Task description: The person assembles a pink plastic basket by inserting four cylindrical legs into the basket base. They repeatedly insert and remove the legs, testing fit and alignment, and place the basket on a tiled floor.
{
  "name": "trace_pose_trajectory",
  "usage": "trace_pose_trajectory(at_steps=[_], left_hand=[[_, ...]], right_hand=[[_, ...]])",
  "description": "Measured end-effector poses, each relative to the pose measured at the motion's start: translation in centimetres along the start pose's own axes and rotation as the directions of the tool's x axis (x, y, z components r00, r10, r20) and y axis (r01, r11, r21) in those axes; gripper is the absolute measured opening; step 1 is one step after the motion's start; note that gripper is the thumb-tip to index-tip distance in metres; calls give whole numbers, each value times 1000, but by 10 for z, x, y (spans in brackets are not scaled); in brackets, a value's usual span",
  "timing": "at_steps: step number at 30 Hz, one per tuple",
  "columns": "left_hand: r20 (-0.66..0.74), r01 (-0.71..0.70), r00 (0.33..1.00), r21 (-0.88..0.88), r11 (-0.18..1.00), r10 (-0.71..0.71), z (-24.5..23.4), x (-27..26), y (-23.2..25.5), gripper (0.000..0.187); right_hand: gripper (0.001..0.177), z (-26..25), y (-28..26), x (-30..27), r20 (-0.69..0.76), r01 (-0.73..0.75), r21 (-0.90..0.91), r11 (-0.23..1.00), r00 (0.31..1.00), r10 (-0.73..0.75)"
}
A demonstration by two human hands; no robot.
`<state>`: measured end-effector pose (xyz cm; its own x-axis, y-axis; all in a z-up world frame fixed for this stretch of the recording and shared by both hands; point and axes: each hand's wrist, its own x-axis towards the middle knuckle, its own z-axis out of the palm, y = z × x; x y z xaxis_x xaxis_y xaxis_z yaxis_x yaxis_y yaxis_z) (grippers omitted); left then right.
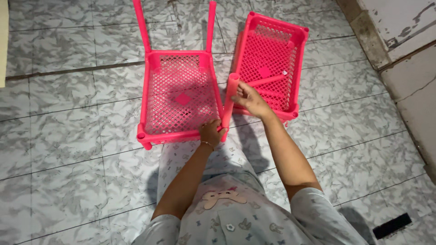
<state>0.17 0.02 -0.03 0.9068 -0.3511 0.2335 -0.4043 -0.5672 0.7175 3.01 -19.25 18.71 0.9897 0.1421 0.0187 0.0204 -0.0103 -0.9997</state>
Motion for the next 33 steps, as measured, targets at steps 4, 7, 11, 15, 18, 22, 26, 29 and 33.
trace_pose_trajectory(at_steps=[4, 7, 11, 15, 18, 22, 26, 29, 33], left_hand=[[87, 60, 994, 34, 998, -63, -2, 0, 0, 39], [68, 36, 997, 42, 998, -39, -4, -1, -1, 43], [87, 36, 995, 43, 998, -40, -3, -2, -2, 45], [113, 57, 991, 70, 996, -64, -3, -2, -3, 47], [75, 21, 997, 58, 998, -25, -5, -2, -3, 47], [130, 69, 989, 57, 996, -76, -7, -3, -1, 46], [129, 70, 989, 59, 996, -77, -10, -3, 2, 45], [123, 54, 991, 63, 997, -62, -10, -2, 1, 45], [122, 46, 991, 57, 997, -53, -8, -1, -1, 45]], right_hand=[[43, 3, 12, 4, -58, -3, -164, 986, 998, -6], [47, 8, 8, 3, -58, 32, -251, 968, 997, -48], [55, 7, -13, 4, 73, -97, 90, 991, 993, 91], [42, 17, -24, 6, 12, -75, -90, 993, 997, 76], [47, 29, -29, 7, -110, -108, -319, 941, 991, 77], [58, 33, -35, 3, -159, -127, -477, 870, 986, 57], [63, 20, -40, 7, 135, -49, -13, 999, 990, 50], [47, 17, -37, 6, 121, -71, -73, 995, 989, 80], [51, 27, -29, 5, -138, -163, -460, 873, 984, 111]])
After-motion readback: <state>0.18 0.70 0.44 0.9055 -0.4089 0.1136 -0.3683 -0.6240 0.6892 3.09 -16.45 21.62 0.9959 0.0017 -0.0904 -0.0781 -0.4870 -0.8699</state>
